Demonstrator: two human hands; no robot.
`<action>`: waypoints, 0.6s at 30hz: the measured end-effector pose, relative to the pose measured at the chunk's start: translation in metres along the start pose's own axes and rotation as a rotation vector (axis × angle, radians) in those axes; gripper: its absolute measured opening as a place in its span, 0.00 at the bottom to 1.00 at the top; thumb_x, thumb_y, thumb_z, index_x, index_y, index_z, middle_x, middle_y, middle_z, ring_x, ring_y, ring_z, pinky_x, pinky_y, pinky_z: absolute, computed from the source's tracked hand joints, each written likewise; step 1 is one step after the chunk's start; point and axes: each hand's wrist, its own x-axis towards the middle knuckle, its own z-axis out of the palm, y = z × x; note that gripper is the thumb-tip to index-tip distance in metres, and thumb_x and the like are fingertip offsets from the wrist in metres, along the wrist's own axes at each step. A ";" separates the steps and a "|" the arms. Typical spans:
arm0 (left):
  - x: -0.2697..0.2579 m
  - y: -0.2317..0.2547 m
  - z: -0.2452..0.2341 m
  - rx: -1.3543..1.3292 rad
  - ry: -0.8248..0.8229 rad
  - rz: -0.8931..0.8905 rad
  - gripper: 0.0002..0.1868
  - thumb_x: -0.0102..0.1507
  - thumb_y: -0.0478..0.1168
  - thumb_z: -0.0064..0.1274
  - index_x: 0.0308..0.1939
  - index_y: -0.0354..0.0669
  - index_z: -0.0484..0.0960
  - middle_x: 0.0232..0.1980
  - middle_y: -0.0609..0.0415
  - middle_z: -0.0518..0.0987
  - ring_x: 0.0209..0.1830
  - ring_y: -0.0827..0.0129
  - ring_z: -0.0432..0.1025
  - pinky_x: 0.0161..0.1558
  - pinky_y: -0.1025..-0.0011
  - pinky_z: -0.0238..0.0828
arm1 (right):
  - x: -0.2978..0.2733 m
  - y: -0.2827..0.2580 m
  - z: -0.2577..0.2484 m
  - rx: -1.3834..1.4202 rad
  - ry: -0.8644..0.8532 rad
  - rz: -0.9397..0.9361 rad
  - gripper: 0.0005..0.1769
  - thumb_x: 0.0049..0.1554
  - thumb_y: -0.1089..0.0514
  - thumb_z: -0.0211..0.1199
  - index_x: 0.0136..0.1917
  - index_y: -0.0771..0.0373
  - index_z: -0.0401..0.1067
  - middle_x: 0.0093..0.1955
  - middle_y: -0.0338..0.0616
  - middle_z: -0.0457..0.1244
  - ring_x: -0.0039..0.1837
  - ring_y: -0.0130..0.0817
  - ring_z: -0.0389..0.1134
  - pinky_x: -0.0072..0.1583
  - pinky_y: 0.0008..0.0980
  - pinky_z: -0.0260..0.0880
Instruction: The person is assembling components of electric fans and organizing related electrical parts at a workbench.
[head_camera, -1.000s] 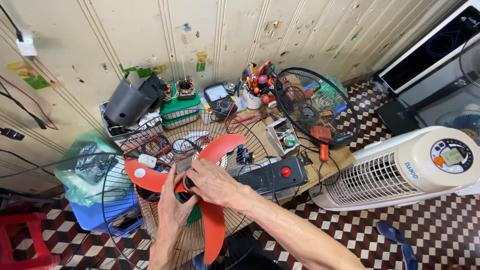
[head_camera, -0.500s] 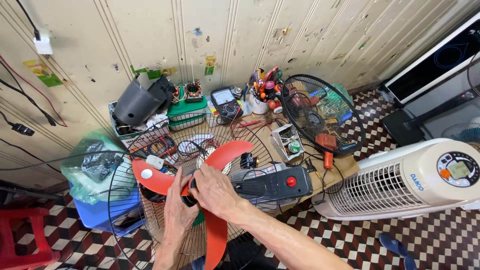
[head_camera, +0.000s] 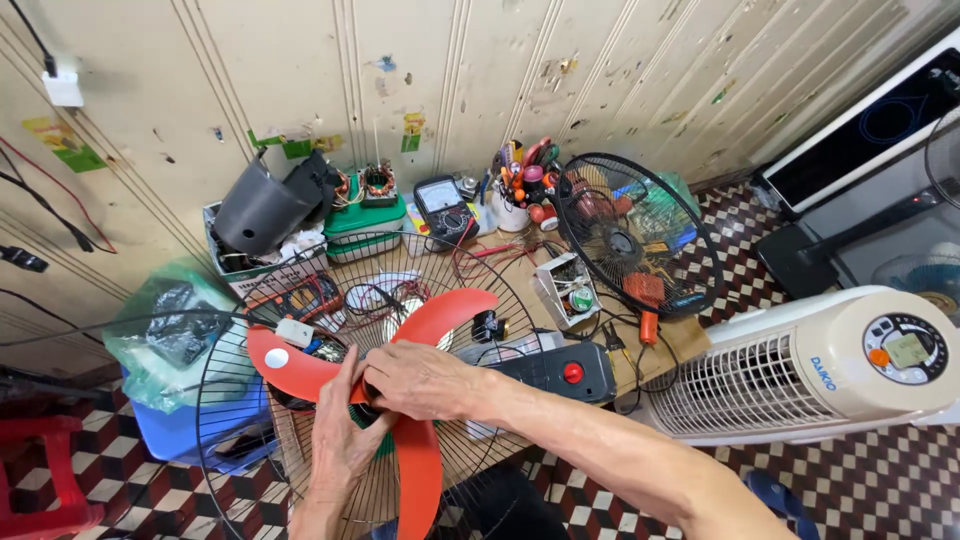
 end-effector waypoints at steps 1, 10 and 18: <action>0.001 0.002 0.000 0.036 -0.002 0.024 0.56 0.44 0.40 0.72 0.75 0.42 0.61 0.58 0.44 0.77 0.59 0.54 0.71 0.60 0.59 0.68 | 0.001 0.000 -0.009 0.123 -0.031 0.105 0.16 0.58 0.54 0.65 0.54 0.67 0.68 0.53 0.50 0.62 0.57 0.47 0.67 0.60 0.43 0.67; -0.059 0.072 -0.034 0.268 0.458 -0.011 0.44 0.54 0.45 0.68 0.71 0.39 0.67 0.64 0.39 0.75 0.65 0.48 0.68 0.64 0.57 0.65 | -0.179 0.121 -0.066 0.045 0.290 0.856 0.29 0.58 0.49 0.66 0.67 0.67 0.70 0.62 0.61 0.66 0.64 0.57 0.66 0.63 0.50 0.65; -0.136 0.007 -0.015 0.260 1.000 -0.533 0.39 0.66 0.48 0.62 0.71 0.25 0.64 0.68 0.29 0.68 0.67 0.45 0.63 0.64 0.56 0.60 | -0.408 0.310 0.053 -0.190 -0.279 1.226 0.54 0.42 0.39 0.77 0.73 0.67 0.65 0.64 0.69 0.63 0.63 0.64 0.66 0.59 0.57 0.67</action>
